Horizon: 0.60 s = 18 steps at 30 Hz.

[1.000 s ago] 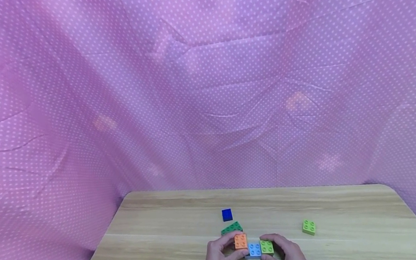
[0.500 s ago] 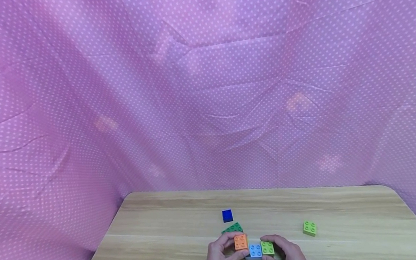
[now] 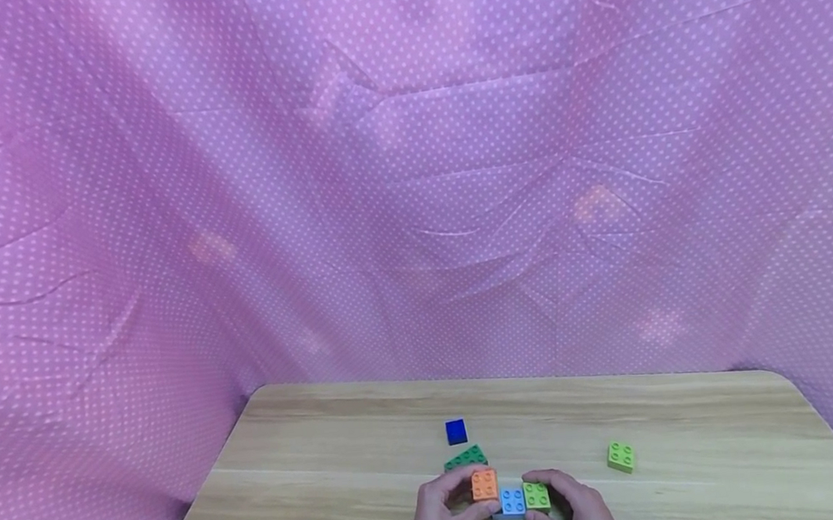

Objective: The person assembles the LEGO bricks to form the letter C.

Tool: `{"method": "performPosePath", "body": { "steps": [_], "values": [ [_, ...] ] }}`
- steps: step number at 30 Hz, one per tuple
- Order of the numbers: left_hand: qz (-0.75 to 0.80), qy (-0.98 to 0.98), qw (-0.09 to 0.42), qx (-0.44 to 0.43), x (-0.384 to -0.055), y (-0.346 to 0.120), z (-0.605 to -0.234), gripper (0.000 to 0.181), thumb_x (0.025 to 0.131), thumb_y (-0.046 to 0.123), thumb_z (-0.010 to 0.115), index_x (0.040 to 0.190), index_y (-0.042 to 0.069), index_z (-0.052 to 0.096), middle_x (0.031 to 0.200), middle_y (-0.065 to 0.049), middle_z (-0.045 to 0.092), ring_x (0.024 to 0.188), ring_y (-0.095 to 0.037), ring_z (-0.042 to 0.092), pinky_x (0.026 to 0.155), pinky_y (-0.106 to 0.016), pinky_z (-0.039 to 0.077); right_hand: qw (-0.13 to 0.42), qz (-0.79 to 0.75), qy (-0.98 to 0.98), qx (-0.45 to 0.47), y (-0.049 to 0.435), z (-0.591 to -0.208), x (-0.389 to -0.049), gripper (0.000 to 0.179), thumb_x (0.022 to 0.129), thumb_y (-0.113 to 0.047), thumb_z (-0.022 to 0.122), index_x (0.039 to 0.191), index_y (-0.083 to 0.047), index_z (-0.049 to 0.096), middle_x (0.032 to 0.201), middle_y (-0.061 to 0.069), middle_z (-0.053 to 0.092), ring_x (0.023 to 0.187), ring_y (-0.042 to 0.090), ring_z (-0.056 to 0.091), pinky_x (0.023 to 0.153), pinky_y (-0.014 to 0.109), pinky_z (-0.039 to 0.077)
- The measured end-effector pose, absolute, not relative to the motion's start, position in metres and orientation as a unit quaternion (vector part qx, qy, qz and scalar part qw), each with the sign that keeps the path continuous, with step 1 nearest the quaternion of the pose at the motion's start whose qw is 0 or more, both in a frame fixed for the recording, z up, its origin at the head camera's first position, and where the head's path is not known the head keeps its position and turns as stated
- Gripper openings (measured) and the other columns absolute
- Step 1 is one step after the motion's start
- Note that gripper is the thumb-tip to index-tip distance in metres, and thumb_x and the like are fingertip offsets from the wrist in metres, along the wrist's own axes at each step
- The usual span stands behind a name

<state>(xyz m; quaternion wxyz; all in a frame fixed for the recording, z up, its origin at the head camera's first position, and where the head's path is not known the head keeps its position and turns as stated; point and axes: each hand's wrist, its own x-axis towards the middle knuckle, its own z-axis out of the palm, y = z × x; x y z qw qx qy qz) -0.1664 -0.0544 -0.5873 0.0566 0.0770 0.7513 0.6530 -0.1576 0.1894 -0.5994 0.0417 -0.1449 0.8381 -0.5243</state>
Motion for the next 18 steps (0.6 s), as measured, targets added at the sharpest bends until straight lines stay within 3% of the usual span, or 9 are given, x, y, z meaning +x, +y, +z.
{"method": "performPosePath", "body": {
  "steps": [18],
  "values": [
    [0.622, 0.772, 0.063, 0.114, -0.167, -0.055, -0.575, 0.041, 0.088, 0.027, 0.088, 0.126, 0.017, 0.077, 0.11, 0.014, 0.075, 0.098, -0.003, 0.072, 0.081, -0.017, 0.059, 0.054, -0.536, 0.832, -0.13, 0.188, -0.597, -0.158, 0.047, 0.091, -0.029, 0.085, 0.132, -0.013, 0.068, 0.119, 0.002, 0.072, 0.094, 0.004, 0.065, 0.079, 0.022, 0.055]
  ]
}}
